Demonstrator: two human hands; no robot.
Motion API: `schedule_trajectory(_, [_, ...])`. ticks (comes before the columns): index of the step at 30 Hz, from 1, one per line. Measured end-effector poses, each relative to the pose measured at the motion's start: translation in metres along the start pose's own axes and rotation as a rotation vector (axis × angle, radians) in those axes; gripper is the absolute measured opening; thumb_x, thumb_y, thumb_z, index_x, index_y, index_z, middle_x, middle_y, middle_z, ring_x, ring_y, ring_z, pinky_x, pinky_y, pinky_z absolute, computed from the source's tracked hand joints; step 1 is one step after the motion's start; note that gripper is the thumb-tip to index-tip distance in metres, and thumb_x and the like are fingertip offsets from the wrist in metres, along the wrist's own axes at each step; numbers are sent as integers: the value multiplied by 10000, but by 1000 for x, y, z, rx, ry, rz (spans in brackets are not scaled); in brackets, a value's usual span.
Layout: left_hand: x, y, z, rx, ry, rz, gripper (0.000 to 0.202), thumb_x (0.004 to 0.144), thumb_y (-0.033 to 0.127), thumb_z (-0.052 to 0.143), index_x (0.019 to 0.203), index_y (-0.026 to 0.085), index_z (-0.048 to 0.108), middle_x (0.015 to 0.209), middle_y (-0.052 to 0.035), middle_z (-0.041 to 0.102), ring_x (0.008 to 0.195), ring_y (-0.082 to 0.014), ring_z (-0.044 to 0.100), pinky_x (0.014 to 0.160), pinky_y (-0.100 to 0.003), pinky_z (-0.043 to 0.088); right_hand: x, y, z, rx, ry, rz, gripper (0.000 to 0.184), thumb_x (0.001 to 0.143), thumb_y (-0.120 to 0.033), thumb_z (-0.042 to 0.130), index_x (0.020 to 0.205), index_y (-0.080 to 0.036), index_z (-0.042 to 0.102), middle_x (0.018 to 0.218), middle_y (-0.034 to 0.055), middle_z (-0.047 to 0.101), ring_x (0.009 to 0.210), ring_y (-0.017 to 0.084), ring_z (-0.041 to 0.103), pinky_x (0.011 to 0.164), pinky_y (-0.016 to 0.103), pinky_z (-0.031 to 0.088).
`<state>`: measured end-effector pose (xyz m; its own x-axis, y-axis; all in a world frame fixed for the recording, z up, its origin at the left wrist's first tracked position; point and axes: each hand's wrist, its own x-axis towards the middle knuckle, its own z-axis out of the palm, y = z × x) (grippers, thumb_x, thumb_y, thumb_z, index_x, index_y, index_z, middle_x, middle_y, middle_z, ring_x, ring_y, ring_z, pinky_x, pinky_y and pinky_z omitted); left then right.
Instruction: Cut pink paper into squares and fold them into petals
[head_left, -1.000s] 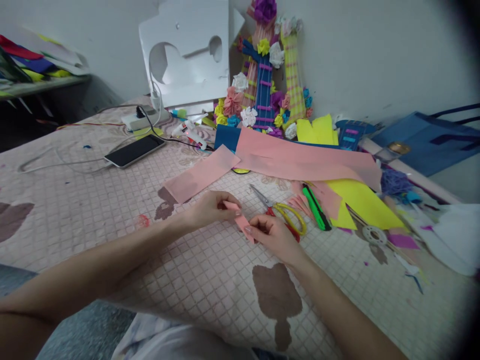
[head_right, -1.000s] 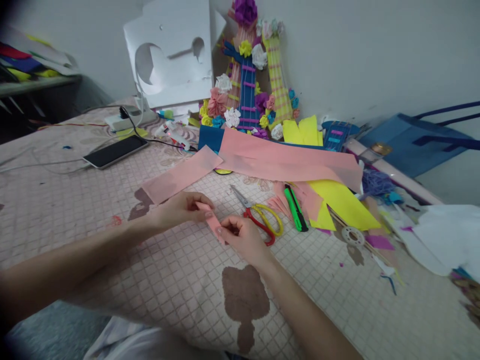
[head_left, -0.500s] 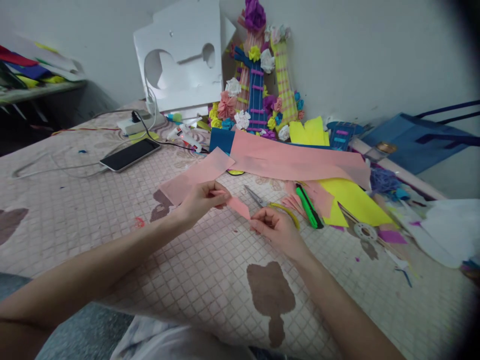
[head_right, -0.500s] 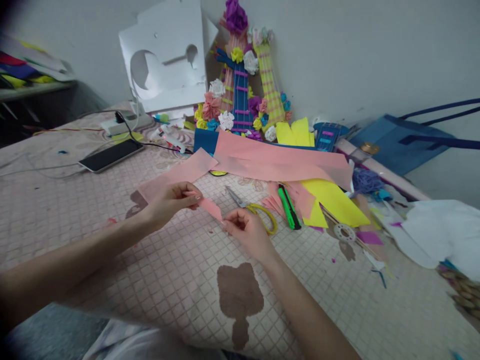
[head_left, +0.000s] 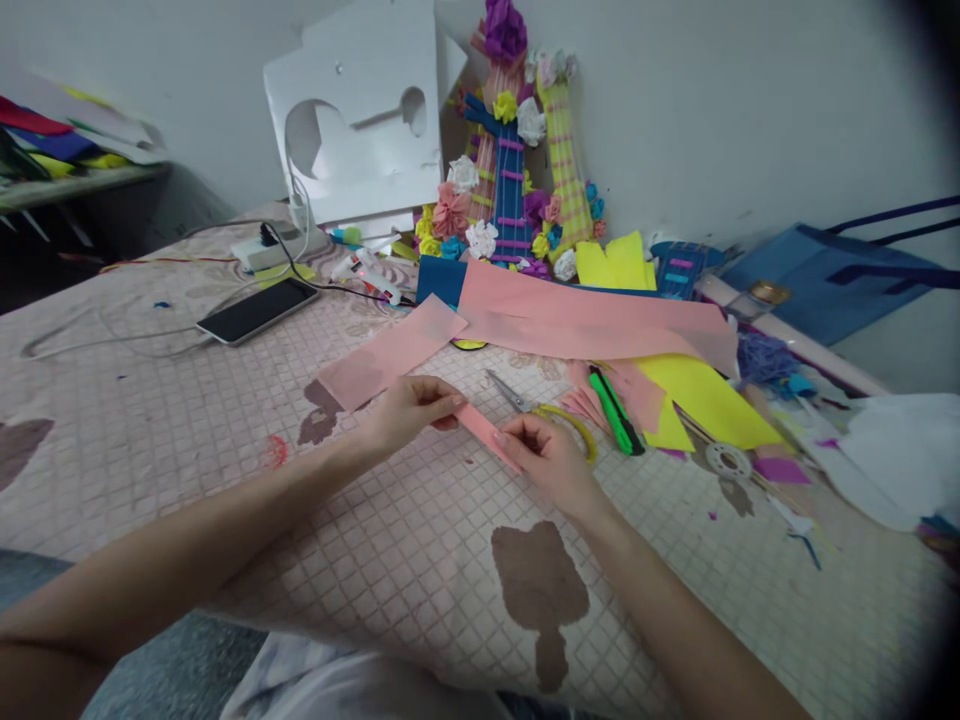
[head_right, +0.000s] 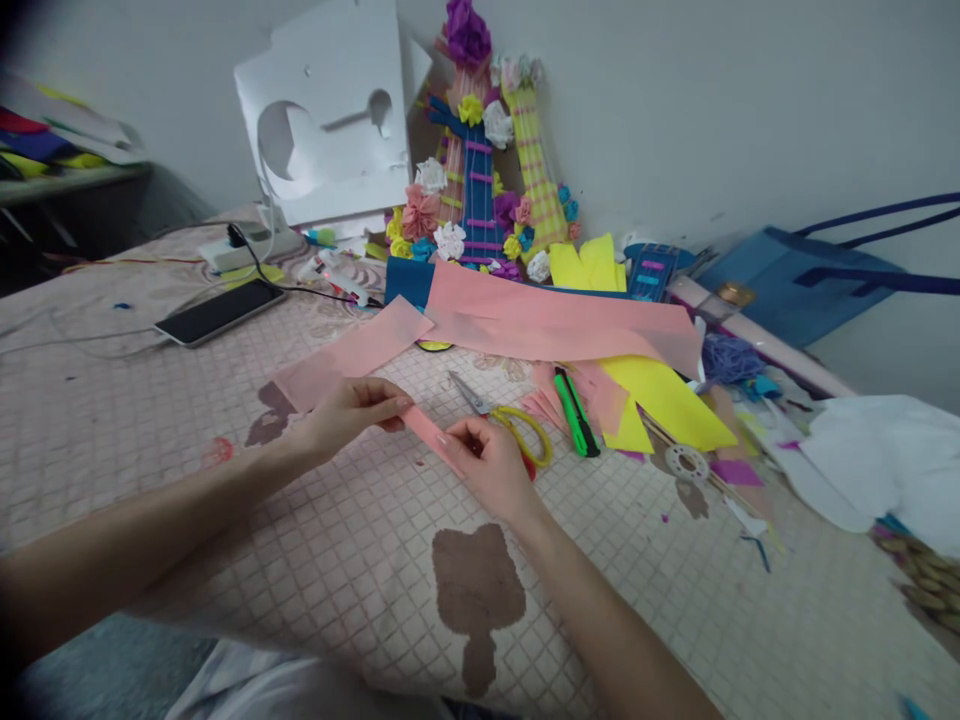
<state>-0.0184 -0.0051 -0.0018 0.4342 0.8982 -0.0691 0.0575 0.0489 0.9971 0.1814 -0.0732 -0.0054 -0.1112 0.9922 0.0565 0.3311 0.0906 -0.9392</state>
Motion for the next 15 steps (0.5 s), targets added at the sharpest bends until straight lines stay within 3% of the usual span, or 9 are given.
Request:
schedule_trajectory(3, [1, 0, -3, 14, 24, 45, 304, 795, 398, 640, 885, 108, 616, 787, -38, 646, 710, -112, 615, 649, -234, 510, 1, 0, -1, 0, 2, -6, 202, 816, -345, 599, 698, -183, 574, 605, -35, 499, 562, 104, 428, 516, 240, 331])
schedule_trajectory(7, [-2, 2, 1, 8, -64, 145, 379, 720, 345, 724, 990, 129, 569, 911, -55, 642, 820, -140, 622, 717, -272, 520, 0, -2, 0, -22, 18, -10, 214, 824, -346, 587, 684, -187, 561, 582, -44, 465, 546, 103, 407, 506, 242, 315])
schedule_trajectory(15, [-5, 5, 6, -23, -107, 73, 240, 707, 279, 722, 824, 103, 607, 740, -19, 626, 667, -91, 577, 624, -218, 460, -2, -4, 0, -54, 15, -10, 215, 822, -350, 593, 684, -186, 577, 571, -44, 480, 548, 103, 426, 513, 238, 336])
